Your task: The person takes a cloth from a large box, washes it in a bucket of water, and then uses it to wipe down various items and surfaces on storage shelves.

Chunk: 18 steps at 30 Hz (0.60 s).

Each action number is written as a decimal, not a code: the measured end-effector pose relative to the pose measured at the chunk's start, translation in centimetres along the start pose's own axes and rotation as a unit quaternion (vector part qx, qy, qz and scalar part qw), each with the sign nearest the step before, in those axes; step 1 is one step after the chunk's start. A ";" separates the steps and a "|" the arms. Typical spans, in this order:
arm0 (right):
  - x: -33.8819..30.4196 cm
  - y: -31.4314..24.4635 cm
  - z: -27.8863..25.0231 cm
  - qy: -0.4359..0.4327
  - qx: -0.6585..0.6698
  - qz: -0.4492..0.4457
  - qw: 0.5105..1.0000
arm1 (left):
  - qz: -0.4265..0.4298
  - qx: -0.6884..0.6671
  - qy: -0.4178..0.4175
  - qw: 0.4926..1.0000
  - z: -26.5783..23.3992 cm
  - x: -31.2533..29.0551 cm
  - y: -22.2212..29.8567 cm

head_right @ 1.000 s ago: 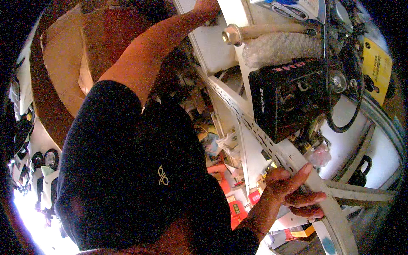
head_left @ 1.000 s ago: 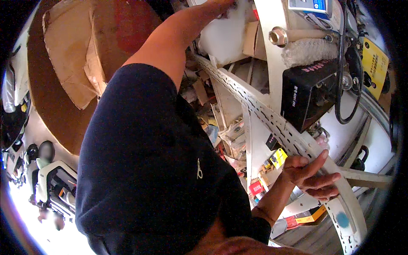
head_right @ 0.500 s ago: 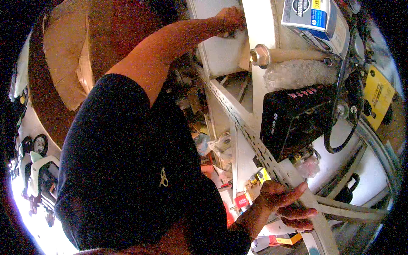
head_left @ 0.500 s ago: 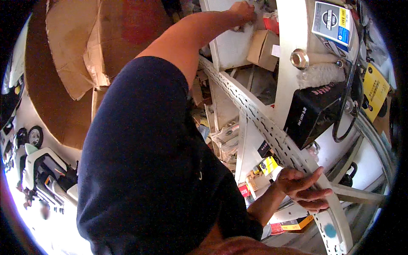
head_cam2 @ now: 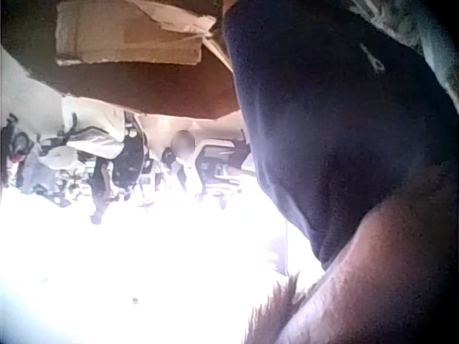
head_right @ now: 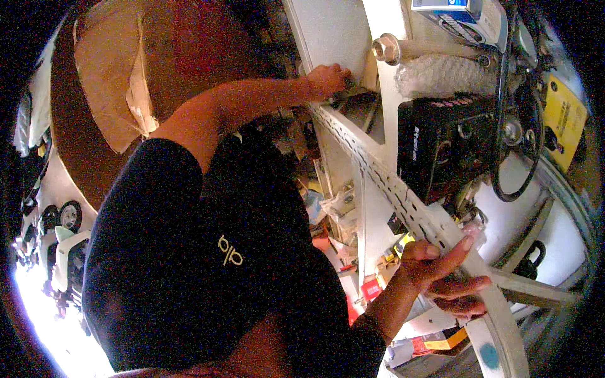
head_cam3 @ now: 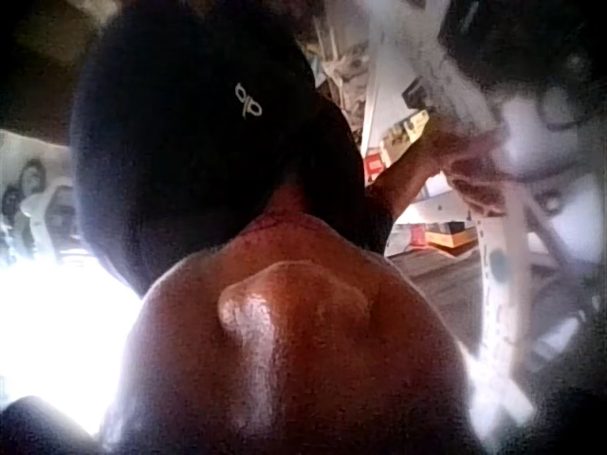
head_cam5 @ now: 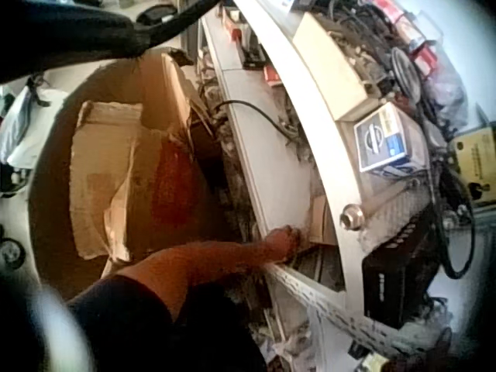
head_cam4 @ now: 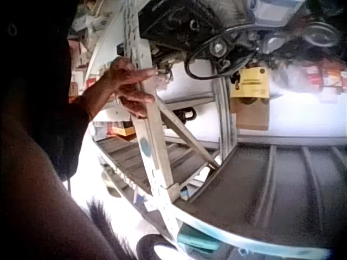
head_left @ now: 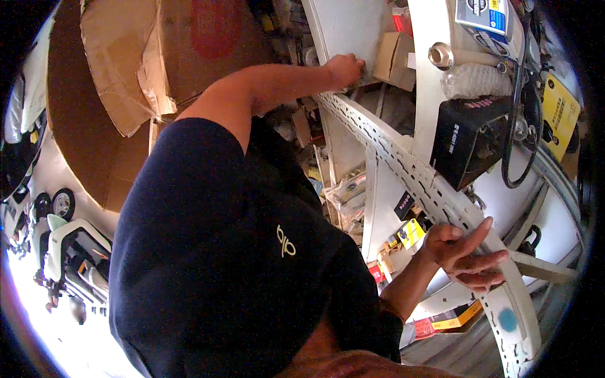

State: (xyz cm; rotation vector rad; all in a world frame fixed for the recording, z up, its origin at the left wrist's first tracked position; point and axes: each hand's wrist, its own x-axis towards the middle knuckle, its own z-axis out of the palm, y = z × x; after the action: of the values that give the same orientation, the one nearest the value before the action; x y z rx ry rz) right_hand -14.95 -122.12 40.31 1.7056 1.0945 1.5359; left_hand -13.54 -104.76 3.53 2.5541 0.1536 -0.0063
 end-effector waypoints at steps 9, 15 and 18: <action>1.1 0.6 1.0 0.071 0.073 -0.073 0.992 | 0.020 0.036 -0.001 0.999 0.7 -1.4 1.3; 0.8 0.1 1.5 0.080 0.063 -0.038 0.994 | 0.046 0.008 -0.010 0.999 -0.5 -2.3 0.9; -0.2 0.6 1.4 0.068 0.056 -0.031 0.996 | 0.037 0.013 0.007 0.999 0.2 -2.2 0.8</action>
State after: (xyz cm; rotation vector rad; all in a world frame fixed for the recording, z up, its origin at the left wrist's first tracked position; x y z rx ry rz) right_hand -13.50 -122.46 40.44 1.6425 1.3139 1.5983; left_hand -15.61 -105.78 3.86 2.5847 0.0645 0.0377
